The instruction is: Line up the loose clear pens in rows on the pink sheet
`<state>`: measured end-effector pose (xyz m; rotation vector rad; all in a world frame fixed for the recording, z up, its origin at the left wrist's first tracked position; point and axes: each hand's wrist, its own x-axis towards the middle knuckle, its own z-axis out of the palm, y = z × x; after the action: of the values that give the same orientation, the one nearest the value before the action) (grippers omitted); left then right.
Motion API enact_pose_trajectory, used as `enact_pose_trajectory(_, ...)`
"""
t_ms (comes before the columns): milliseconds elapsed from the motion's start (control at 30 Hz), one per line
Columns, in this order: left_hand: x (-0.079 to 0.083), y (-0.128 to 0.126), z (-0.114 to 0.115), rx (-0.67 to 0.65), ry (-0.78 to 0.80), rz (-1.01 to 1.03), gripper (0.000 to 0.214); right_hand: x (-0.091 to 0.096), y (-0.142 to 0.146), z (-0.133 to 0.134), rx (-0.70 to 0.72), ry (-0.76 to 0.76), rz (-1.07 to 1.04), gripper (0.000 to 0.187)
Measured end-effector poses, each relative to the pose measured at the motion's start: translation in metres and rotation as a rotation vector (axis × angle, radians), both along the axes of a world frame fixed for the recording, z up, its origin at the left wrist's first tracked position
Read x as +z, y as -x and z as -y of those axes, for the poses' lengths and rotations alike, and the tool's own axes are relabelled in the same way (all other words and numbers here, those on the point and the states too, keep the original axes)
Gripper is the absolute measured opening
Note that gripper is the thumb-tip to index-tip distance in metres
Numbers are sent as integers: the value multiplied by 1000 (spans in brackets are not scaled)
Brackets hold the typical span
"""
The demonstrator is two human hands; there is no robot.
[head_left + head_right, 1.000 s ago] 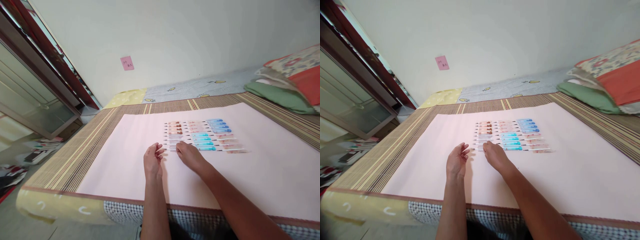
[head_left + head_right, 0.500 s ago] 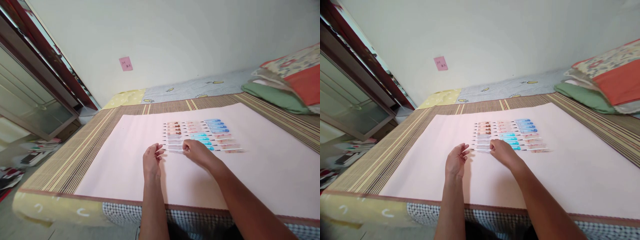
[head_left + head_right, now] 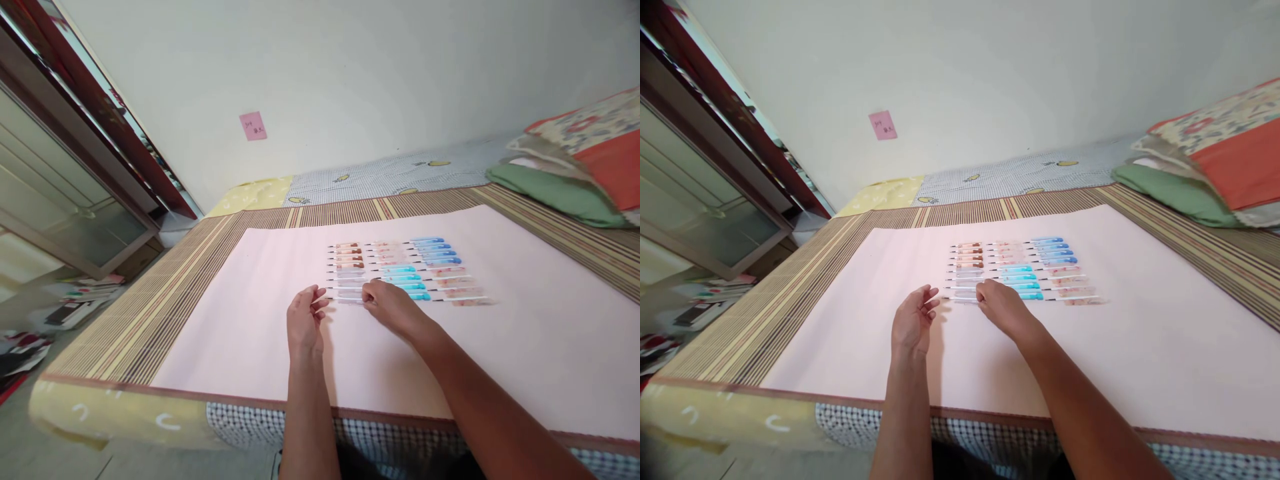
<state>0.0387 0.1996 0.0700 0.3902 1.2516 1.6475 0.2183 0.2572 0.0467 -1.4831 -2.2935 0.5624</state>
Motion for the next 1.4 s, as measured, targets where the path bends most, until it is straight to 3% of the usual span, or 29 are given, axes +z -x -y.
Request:
enact_pose_trajectory(400,1,-1,0,2,-6,13,34,-1,1,0,-10,-18,51,11)
enact_pose_trajectory(700,2,-1,-1,6,1,19,36,1,1,0,-54,-117,-163,12)
enact_pose_trajectory(933,-6,5,-2,199,-92,25,30,21,-14,1,-92,-293,-377,10)
enact_pose_trajectory(1033,-16,9,6,306,-110,-43,27,26,-24,23,-105,-220,-368,12)
enact_pose_trajectory(1133,-25,15,21,350,-117,-117,27,19,-41,64,-42,-80,-357,14)
enact_pose_trajectory(1267,-30,20,51,342,-74,-163,30,-9,-77,132,3,41,-339,23)
enact_pose_trajectory(1400,-42,18,117,201,-66,-454,36,-50,-116,187,-51,-11,-282,31)
